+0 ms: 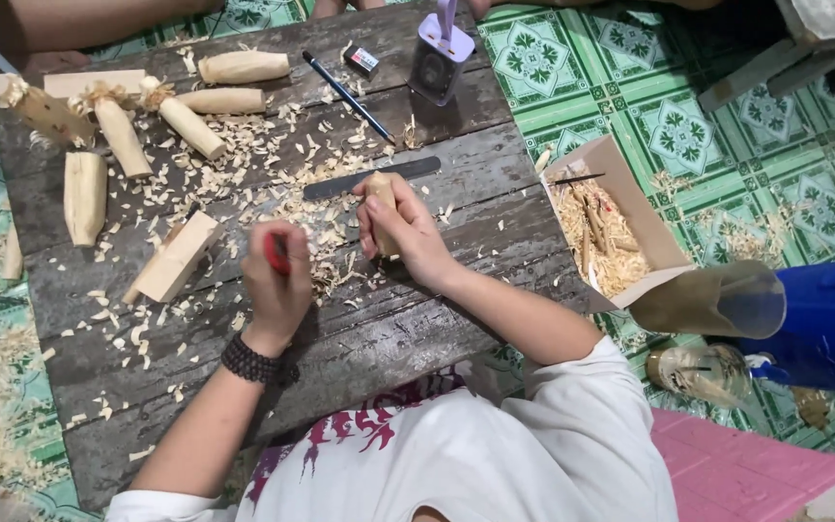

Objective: The person is carving a small wooden figurine using a hand-held carving knife.

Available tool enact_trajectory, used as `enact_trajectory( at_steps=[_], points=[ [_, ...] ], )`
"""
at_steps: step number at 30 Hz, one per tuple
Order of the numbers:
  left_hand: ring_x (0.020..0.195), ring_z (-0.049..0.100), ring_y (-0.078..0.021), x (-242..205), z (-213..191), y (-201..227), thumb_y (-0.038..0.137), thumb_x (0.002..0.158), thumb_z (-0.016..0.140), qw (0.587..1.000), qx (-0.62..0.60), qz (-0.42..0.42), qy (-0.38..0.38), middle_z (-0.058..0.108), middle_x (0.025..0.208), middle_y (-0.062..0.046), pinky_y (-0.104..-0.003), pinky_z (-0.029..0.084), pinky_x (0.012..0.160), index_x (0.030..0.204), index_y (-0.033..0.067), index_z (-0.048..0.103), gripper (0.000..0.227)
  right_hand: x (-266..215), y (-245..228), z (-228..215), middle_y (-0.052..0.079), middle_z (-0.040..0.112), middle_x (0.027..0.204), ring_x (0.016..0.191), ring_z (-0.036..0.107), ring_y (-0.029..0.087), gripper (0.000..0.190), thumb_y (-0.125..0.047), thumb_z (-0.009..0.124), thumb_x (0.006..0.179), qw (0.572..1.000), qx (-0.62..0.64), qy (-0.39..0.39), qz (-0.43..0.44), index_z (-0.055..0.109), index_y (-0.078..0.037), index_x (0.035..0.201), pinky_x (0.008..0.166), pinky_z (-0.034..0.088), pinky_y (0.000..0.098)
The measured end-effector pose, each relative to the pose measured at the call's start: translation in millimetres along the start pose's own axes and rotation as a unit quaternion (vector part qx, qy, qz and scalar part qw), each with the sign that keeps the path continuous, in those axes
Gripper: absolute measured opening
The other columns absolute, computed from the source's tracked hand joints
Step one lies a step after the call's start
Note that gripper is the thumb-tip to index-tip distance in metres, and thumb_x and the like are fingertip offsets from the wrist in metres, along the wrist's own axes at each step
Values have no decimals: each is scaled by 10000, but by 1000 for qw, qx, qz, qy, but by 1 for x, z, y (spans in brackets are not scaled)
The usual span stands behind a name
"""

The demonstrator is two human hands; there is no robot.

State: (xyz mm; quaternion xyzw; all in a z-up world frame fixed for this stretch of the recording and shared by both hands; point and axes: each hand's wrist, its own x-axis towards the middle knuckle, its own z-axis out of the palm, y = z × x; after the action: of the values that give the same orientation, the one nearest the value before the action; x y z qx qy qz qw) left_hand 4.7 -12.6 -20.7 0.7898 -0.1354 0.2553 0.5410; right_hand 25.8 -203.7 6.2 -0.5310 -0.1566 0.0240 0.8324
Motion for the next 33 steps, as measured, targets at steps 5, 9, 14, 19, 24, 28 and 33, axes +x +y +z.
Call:
enact_trajectory(
  at_steps=[5, 9, 14, 19, 24, 28, 33],
  points=[
    [596, 605, -219, -5, 3, -19, 280, 1097, 553, 997, -42, -65, -26, 572, 689, -80, -293, 449, 545, 976, 52, 571, 259, -2, -3, 1, 99, 538, 779, 593, 646, 200, 284, -232, 497, 1089, 999, -1, -50, 10, 490, 4, 1246, 574, 528, 297],
    [552, 608, -246, 0, 1, -5, 273, 1086, 596, 995, -32, -69, -58, 561, 624, -90, -302, 429, 522, 924, 65, 572, 265, -3, 5, 0, 104, 549, 779, 602, 652, 206, 263, -207, 509, 1084, 998, -12, -51, 18, 498, 6, 1238, 593, 529, 299],
    [526, 613, -209, 15, -8, 25, 423, 1040, 636, 985, -24, -132, -104, 579, 547, -60, -298, 417, 509, 888, 96, 583, 364, -1, -3, 3, 32, 555, 801, 691, 642, 124, 494, 1, 776, 884, 996, -44, -69, 46, 520, -25, 1305, 679, 540, 280],
    [526, 618, -151, 8, -7, 9, 398, 1041, 602, 977, -141, -143, -77, 551, 543, -34, -263, 486, 563, 873, 99, 614, 343, -8, 0, 11, 7, 629, 708, 691, 603, 90, 276, -46, 804, 863, 978, -202, -60, 5, 671, -83, 1101, 683, 478, 263],
    [479, 515, -145, 10, -11, 17, 431, 1056, 520, 902, -372, -213, -47, 401, 538, 0, -272, 484, 585, 1004, 55, 557, 382, -13, -12, 13, 103, 711, 783, 752, 677, 225, 337, 35, 753, 788, 962, -256, -91, -5, 704, -104, 1091, 779, 534, 389],
    [545, 480, -104, 10, -14, 35, 575, 1029, 436, 810, -502, -303, -38, 340, 600, 50, -280, 513, 667, 1131, 137, 471, 451, -14, -21, 19, 154, 709, 888, 801, 713, 306, 392, -172, 821, 862, 919, -285, -251, -102, 606, -59, 1170, 746, 592, 429],
    [550, 488, -126, 3, -5, 33, 661, 1012, 380, 771, -533, -347, -45, 342, 614, 24, -282, 510, 440, 1128, 120, 479, 562, -15, -12, 11, 119, 716, 844, 765, 729, 304, 324, -168, 840, 844, 910, -313, -246, -119, 623, -66, 1061, 722, 602, 412]
  ],
)
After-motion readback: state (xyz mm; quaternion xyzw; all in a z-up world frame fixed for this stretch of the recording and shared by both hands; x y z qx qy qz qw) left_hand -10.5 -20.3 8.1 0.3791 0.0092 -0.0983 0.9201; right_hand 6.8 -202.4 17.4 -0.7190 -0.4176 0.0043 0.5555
